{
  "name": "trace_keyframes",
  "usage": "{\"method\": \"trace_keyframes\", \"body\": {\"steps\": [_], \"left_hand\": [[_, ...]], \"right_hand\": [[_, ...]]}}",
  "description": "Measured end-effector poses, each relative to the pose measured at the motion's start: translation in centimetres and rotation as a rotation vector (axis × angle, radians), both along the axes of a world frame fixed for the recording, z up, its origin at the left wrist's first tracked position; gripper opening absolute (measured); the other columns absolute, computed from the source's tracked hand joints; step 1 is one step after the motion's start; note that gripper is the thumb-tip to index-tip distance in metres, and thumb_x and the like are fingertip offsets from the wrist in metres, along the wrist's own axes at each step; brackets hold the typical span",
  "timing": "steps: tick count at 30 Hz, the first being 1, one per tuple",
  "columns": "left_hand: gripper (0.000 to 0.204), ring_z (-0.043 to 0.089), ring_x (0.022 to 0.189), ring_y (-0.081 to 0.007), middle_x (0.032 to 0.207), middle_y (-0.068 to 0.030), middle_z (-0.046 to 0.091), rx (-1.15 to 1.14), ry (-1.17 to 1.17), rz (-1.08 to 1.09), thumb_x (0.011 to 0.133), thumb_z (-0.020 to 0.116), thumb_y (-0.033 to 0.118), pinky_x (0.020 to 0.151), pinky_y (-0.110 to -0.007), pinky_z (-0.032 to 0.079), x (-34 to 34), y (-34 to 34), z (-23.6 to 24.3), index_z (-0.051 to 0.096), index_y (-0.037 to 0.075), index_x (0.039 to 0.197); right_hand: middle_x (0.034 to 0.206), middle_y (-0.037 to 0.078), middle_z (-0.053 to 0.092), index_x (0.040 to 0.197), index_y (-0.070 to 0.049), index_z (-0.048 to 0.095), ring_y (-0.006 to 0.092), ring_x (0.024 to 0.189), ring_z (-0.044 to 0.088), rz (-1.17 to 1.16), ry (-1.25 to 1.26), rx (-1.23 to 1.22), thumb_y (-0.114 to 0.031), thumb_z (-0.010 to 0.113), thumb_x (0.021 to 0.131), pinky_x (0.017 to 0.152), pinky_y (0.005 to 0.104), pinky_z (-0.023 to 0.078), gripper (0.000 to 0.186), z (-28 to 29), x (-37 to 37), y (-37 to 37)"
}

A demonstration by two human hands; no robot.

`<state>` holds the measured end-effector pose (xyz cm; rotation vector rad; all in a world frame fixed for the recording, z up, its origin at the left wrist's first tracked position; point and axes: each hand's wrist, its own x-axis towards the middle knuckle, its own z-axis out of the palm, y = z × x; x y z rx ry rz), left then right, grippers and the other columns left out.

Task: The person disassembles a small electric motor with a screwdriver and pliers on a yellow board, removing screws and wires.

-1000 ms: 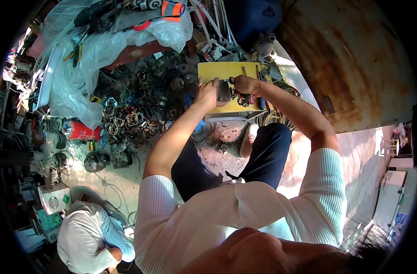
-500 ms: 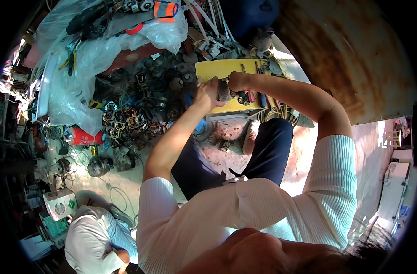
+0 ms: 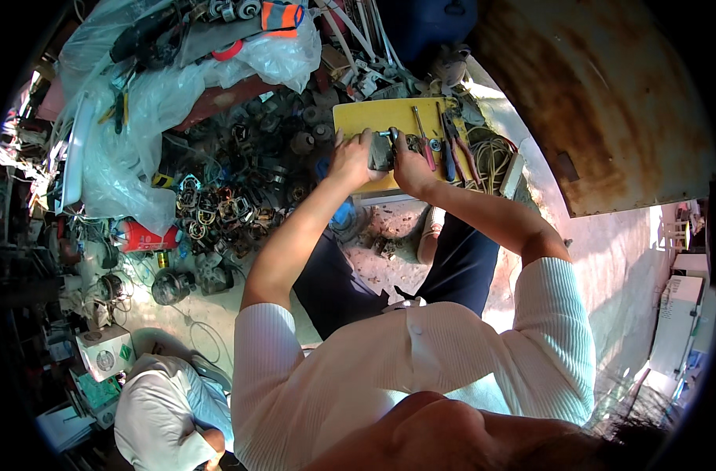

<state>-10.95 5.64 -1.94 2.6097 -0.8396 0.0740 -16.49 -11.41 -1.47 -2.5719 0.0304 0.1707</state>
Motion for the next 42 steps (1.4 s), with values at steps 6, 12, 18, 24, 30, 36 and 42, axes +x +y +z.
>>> {"method": "trace_keyframes", "body": {"steps": [6, 12, 18, 24, 30, 36, 42], "left_hand": [[0.110, 0.052, 0.126, -0.0323, 0.132, -0.0194, 0.057, -0.021, 0.146, 0.089, 0.060, 0.086, 0.050, 0.116, -0.060, 0.013, -2.1, -0.6, 2.5, 0.031, 0.007, 0.144], [0.112, 0.047, 0.131, -0.0344, 0.140, -0.0186, 0.051, -0.153, 0.240, 0.171, 0.060, 0.087, 0.048, 0.113, -0.064, 0.016, -2.9, 1.1, 0.9, 0.029, 0.009, 0.147], [0.099, 0.046, 0.131, -0.0354, 0.140, -0.0186, 0.050, -0.337, 0.306, 0.095, 0.064, 0.087, 0.039, 0.111, -0.048, 0.029, -2.7, 1.6, -0.5, 0.037, 0.007, 0.143], [0.095, 0.047, 0.131, -0.0324, 0.138, -0.0133, 0.054, -0.410, 0.278, 0.115, 0.061, 0.088, 0.039, 0.109, -0.064, 0.020, -2.8, 2.0, -1.6, 0.043, 0.015, 0.141], [0.094, 0.048, 0.130, -0.0325, 0.137, -0.0118, 0.055, -0.315, 0.280, 0.121, 0.062, 0.087, 0.039, 0.109, -0.066, 0.019, -2.9, 1.7, -0.3, 0.043, 0.014, 0.141], [0.094, 0.046, 0.132, -0.0321, 0.140, -0.0109, 0.054, -0.250, 0.282, 0.129, 0.062, 0.087, 0.041, 0.109, -0.068, 0.016, -2.9, 1.6, -0.1, 0.043, 0.017, 0.141], [0.095, 0.049, 0.129, -0.0316, 0.136, -0.0144, 0.056, -0.205, 0.280, 0.121, 0.062, 0.087, 0.041, 0.109, -0.057, 0.022, -3.0, 1.6, 0.3, 0.043, 0.015, 0.142]], "right_hand": [[0.088, 0.024, 0.067, 0.144, -0.008, 0.038, 0.0390, 0.077, 0.068, -0.293, -0.041, 0.482, -0.009, 0.043, 0.095, 0.069, 0.0468, 0.051, 0.050, -3.2, 0.6, -3.5], [0.087, 0.023, 0.065, 0.145, -0.011, 0.039, 0.0380, 0.082, 0.066, -0.118, -0.103, 0.387, -0.013, 0.044, 0.095, 0.078, 0.0451, 0.050, 0.050, 2.0, -0.9, -4.4], [0.092, 0.028, 0.065, 0.145, -0.011, 0.041, 0.0446, 0.089, 0.064, 0.047, -0.094, 0.189, -0.012, 0.045, 0.094, 0.079, 0.0505, 0.049, 0.051, 1.5, 1.2, -4.1], [0.093, 0.028, 0.067, 0.148, -0.011, 0.036, 0.0460, 0.087, 0.064, 0.097, -0.154, 0.141, -0.012, 0.052, 0.091, 0.079, 0.0535, 0.049, 0.059, 3.2, 0.9, -3.2], [0.089, 0.027, 0.066, 0.148, -0.011, 0.035, 0.0443, 0.081, 0.064, 0.012, -0.222, 0.002, -0.011, 0.052, 0.091, 0.072, 0.0524, 0.050, 0.060, 2.6, 0.6, -2.5], [0.092, 0.026, 0.067, 0.149, -0.013, 0.035, 0.0410, 0.081, 0.065, -0.045, -0.287, -0.022, -0.012, 0.057, 0.088, 0.076, 0.0489, 0.052, 0.065, 1.9, -0.9, -3.5], [0.095, 0.026, 0.066, 0.146, -0.016, 0.041, 0.0424, 0.081, 0.065, -0.007, -0.314, -0.068, -0.007, 0.048, 0.093, 0.070, 0.0498, 0.051, 0.054, 3.5, -1.2, -3.0]]}}
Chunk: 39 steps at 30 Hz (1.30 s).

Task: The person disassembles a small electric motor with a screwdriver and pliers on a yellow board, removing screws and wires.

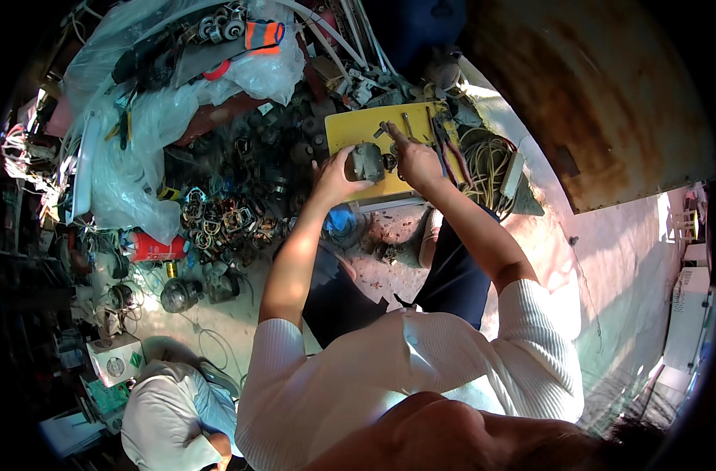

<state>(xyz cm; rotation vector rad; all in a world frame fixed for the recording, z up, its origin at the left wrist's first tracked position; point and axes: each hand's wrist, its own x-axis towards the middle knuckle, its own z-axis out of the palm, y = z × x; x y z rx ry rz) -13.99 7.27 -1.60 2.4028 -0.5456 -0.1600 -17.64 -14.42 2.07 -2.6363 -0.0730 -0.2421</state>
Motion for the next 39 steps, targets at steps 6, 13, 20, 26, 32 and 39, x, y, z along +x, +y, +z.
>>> {"method": "trace_keyframes", "body": {"steps": [6, 13, 20, 26, 32, 39], "left_hand": [[0.097, 0.050, 0.129, -0.0322, 0.135, -0.0151, 0.057, 0.042, 0.020, 0.020, 0.061, 0.087, 0.044, 0.109, -0.059, 0.021, 0.3, -0.4, 0.6, 0.042, 0.014, 0.142], [0.098, 0.048, 0.130, -0.0339, 0.137, -0.0164, 0.055, 0.084, 0.043, 0.026, 0.062, 0.086, 0.047, 0.112, -0.064, 0.015, 0.3, -0.7, 0.4, 0.040, 0.016, 0.143], [0.096, 0.048, 0.129, -0.0350, 0.131, -0.0190, 0.058, 0.108, -0.035, 0.005, 0.062, 0.086, 0.046, 0.113, -0.063, 0.013, 0.2, -0.1, 0.7, 0.043, 0.014, 0.142], [0.096, 0.045, 0.131, -0.0354, 0.133, -0.0190, 0.056, 0.178, -0.017, -0.008, 0.059, 0.086, 0.045, 0.116, -0.061, 0.009, 0.8, 1.0, 2.1, 0.045, 0.014, 0.141], [0.098, 0.043, 0.133, -0.0370, 0.136, -0.0198, 0.053, 0.120, 0.063, 0.025, 0.060, 0.084, 0.047, 0.115, -0.061, 0.013, 0.3, 3.2, 1.2, 0.042, 0.015, 0.143], [0.101, 0.044, 0.132, -0.0378, 0.138, -0.0162, 0.052, 0.085, -0.057, 0.082, 0.059, 0.086, 0.044, 0.113, -0.060, 0.017, -0.9, 0.2, 1.6, 0.038, 0.016, 0.143]], "right_hand": [[0.095, 0.021, 0.064, 0.148, -0.018, 0.038, 0.0397, 0.076, 0.064, 0.019, -0.090, -0.043, -0.004, 0.051, 0.089, 0.067, 0.0487, 0.051, 0.062, -1.7, -0.8, -0.4], [0.103, 0.020, 0.065, 0.145, -0.018, 0.043, 0.0391, 0.084, 0.066, -0.095, -0.100, 0.053, -0.013, 0.056, 0.088, 0.070, 0.0473, 0.053, 0.059, -4.3, -0.1, -0.5], [0.100, 0.027, 0.063, 0.137, -0.008, 0.049, 0.0451, 0.093, 0.063, -0.242, 0.010, 0.223, -0.021, 0.055, 0.091, 0.080, 0.0506, 0.050, 0.048, -5.6, 1.8, -1.5], [0.099, 0.031, 0.064, 0.122, -0.004, 0.058, 0.0467, 0.095, 0.062, -0.187, -0.034, 0.319, -0.025, 0.050, 0.094, 0.084, 0.0529, 0.049, 0.035, -6.1, 3.5, -1.1], [0.107, 0.017, 0.068, 0.111, -0.005, 0.061, 0.0319, 0.098, 0.068, -0.386, 0.263, -0.261, -0.051, 0.067, 0.080, 0.080, 0.0414, 0.055, 0.056, -5.8, 1.6, -7.5], [0.106, 0.015, 0.070, 0.112, -0.005, 0.063, 0.0289, 0.098, 0.069, -0.434, 0.294, -0.281, -0.065, 0.068, 0.073, 0.082, 0.0377, 0.055, 0.072, -5.8, 1.3, -7.5]]}}
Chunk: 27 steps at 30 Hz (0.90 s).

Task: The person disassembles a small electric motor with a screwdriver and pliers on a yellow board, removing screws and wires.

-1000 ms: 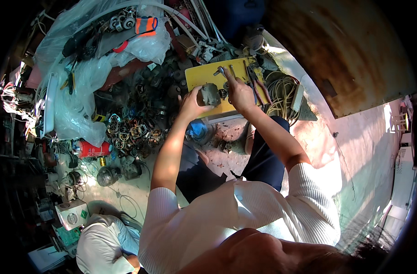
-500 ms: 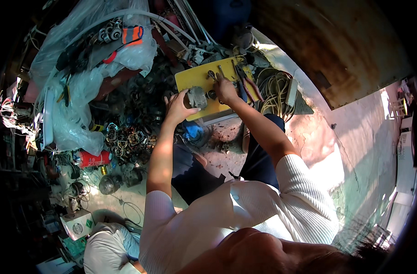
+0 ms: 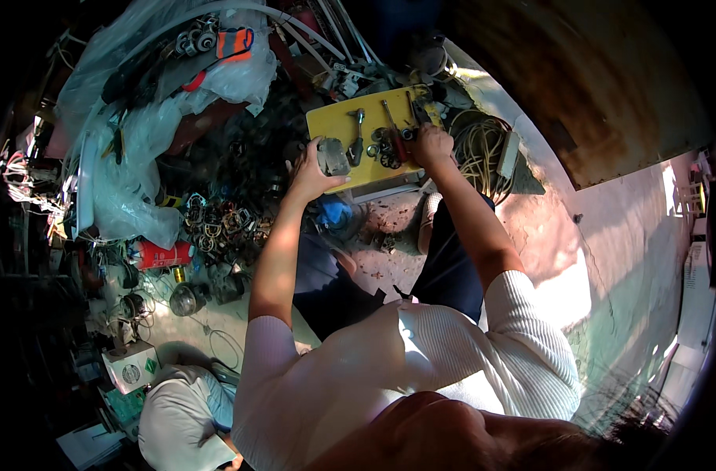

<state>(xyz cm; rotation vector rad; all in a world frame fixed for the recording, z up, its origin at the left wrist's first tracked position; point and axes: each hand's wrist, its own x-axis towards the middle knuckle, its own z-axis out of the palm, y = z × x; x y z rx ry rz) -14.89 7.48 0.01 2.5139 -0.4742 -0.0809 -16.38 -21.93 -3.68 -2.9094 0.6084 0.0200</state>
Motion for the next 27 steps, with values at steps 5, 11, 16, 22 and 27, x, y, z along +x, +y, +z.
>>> {"method": "trace_keyframes", "body": {"steps": [5, 11, 16, 22, 27], "left_hand": [[0.099, 0.048, 0.129, -0.0321, 0.136, -0.0139, 0.053, -0.101, -0.045, -0.006, 0.060, 0.089, 0.037, 0.112, -0.053, 0.027, -0.1, 1.1, -1.2, 0.040, 0.013, 0.141], [0.095, 0.049, 0.125, -0.0212, 0.133, -0.0063, 0.054, -1.001, 0.563, -0.051, 0.063, 0.091, 0.023, 0.107, -0.034, 0.039, -6.1, 2.8, -0.3, 0.041, 0.009, 0.142], [0.098, 0.043, 0.131, -0.0208, 0.138, -0.0056, 0.050, -1.307, 0.752, -0.089, 0.064, 0.090, 0.027, 0.112, -0.036, 0.033, -10.9, 4.7, -3.5, 0.038, 0.006, 0.145], [0.096, 0.046, 0.127, -0.0233, 0.135, -0.0099, 0.050, -1.123, 0.834, -0.059, 0.063, 0.089, 0.014, 0.110, -0.037, 0.036, -14.1, 5.1, -5.2, 0.037, 0.005, 0.143], [0.091, 0.059, 0.112, -0.0257, 0.128, -0.0124, 0.053, -1.018, 0.863, -0.098, 0.067, 0.085, 0.004, 0.090, -0.040, 0.054, -14.8, 5.2, -5.3, 0.035, 0.004, 0.143]], "right_hand": [[0.107, 0.018, 0.070, 0.105, -0.006, 0.071, 0.0297, 0.100, 0.069, 0.009, 0.080, 0.205, -0.058, 0.066, 0.075, 0.084, 0.0375, 0.054, 0.060, 3.2, 0.2, 0.7], [0.077, 0.016, 0.067, 0.097, 0.005, 0.068, 0.0286, 0.078, 0.070, -0.020, -0.031, 0.744, -0.042, 0.055, 0.092, 0.075, 0.0388, 0.054, 0.049, 1.8, -0.7, -4.0], [0.098, 0.004, 0.062, 0.128, 0.001, 0.054, 0.0130, 0.075, 0.063, -0.073, -0.157, 1.548, -0.023, 0.051, 0.099, 0.057, 0.0268, 0.054, 0.038, 5.4, -10.6, 0.4], [0.076, -0.005, 0.054, 0.111, 0.001, 0.068, 0.0040, 0.072, 0.049, 0.143, -0.006, 1.437, -0.017, 0.057, 0.098, 0.068, 0.0217, 0.042, 0.024, 4.2, -20.1, 2.2], [0.078, -0.005, 0.061, 0.120, 0.002, 0.066, 0.0024, 0.068, 0.048, 0.220, -0.014, 1.256, -0.019, 0.069, 0.092, 0.061, 0.0208, 0.043, 0.035, 3.8, -22.1, 1.4]]}}
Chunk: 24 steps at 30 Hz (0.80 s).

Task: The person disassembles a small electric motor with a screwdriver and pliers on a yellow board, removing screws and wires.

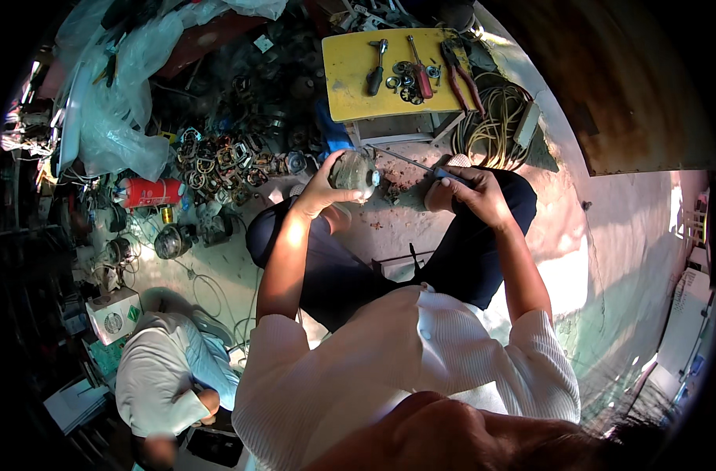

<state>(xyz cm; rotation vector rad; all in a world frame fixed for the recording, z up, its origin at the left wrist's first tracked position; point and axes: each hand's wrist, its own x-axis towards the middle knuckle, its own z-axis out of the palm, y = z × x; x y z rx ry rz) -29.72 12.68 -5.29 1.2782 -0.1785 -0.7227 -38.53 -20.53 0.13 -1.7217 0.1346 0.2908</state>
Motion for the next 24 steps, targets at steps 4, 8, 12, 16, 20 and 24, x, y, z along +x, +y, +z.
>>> {"method": "trace_keyframes", "body": {"steps": [4, 8, 12, 16, 20, 24], "left_hand": [[0.089, 0.064, 0.102, -0.0271, 0.126, -0.0133, 0.054, -0.035, 0.008, -0.023, 0.068, 0.082, -0.002, 0.080, -0.042, 0.059, 0.1, -0.1, -0.5, 0.034, 0.005, 0.143], [0.091, 0.061, 0.108, -0.0267, 0.128, -0.0128, 0.053, -0.049, 0.070, -0.050, 0.068, 0.083, -0.002, 0.087, -0.042, 0.057, 0.1, -0.3, -0.2, 0.034, 0.006, 0.144], [0.096, 0.052, 0.122, -0.0250, 0.134, -0.0103, 0.050, -0.059, 0.016, -0.082, 0.065, 0.084, 0.005, 0.103, -0.041, 0.044, 0.3, 0.4, -1.6, 0.033, 0.006, 0.146], [0.097, 0.046, 0.131, -0.0253, 0.139, -0.0102, 0.048, -0.192, 0.180, -0.129, 0.066, 0.084, 0.016, 0.112, -0.040, 0.034, 0.0, 0.1, -0.9, 0.033, 0.005, 0.147], [0.094, 0.046, 0.131, -0.0259, 0.139, -0.0104, 0.048, -0.291, 0.208, -0.115, 0.067, 0.083, 0.016, 0.112, -0.041, 0.034, 0.4, 1.3, -1.2, 0.035, 0.006, 0.147], [0.096, 0.044, 0.134, -0.0273, 0.142, -0.0112, 0.046, -0.316, 0.224, -0.093, 0.065, 0.082, 0.015, 0.114, -0.042, 0.032, -0.1, 2.0, -1.9, 0.034, 0.007, 0.148]], "right_hand": [[0.073, 0.000, 0.061, 0.118, 0.000, 0.068, 0.0046, 0.065, 0.049, 0.071, -0.206, -0.176, -0.021, 0.072, 0.090, 0.063, 0.0229, 0.046, 0.036, -0.6, -0.4, 0.4], [0.085, 0.008, 0.069, 0.118, -0.002, 0.068, 0.0083, 0.072, 0.055, 0.068, -0.177, -0.247, -0.018, 0.073, 0.089, 0.071, 0.0268, 0.050, 0.034, -0.1, -0.1, 0.7], [0.097, 0.005, 0.072, 0.118, 0.000, 0.068, 0.0090, 0.085, 0.058, 0.156, -0.069, -0.030, -0.016, 0.071, 0.090, 0.080, 0.0266, 0.049, 0.032, -2.5, 1.4, -1.2], [0.099, 0.010, 0.074, 0.113, -0.005, 0.071, 0.0136, 0.085, 0.065, 0.206, -0.101, -0.257, -0.020, 0.073, 0.087, 0.080, 0.0281, 0.051, 0.031, -5.1, 3.4, -4.0], [0.097, 0.012, 0.073, 0.112, -0.004, 0.072, 0.0182, 0.082, 0.067, 0.121, -0.152, -0.271, -0.018, 0.073, 0.086, 0.077, 0.0296, 0.051, 0.029, -6.4, 3.2, -5.0], [0.101, 0.012, 0.071, 0.115, -0.003, 0.070, 0.0199, 0.088, 0.064, 0.158, -0.120, -0.135, -0.014, 0.072, 0.087, 0.082, 0.0304, 0.049, 0.030, -2.4, 2.5, -2.2]]}}
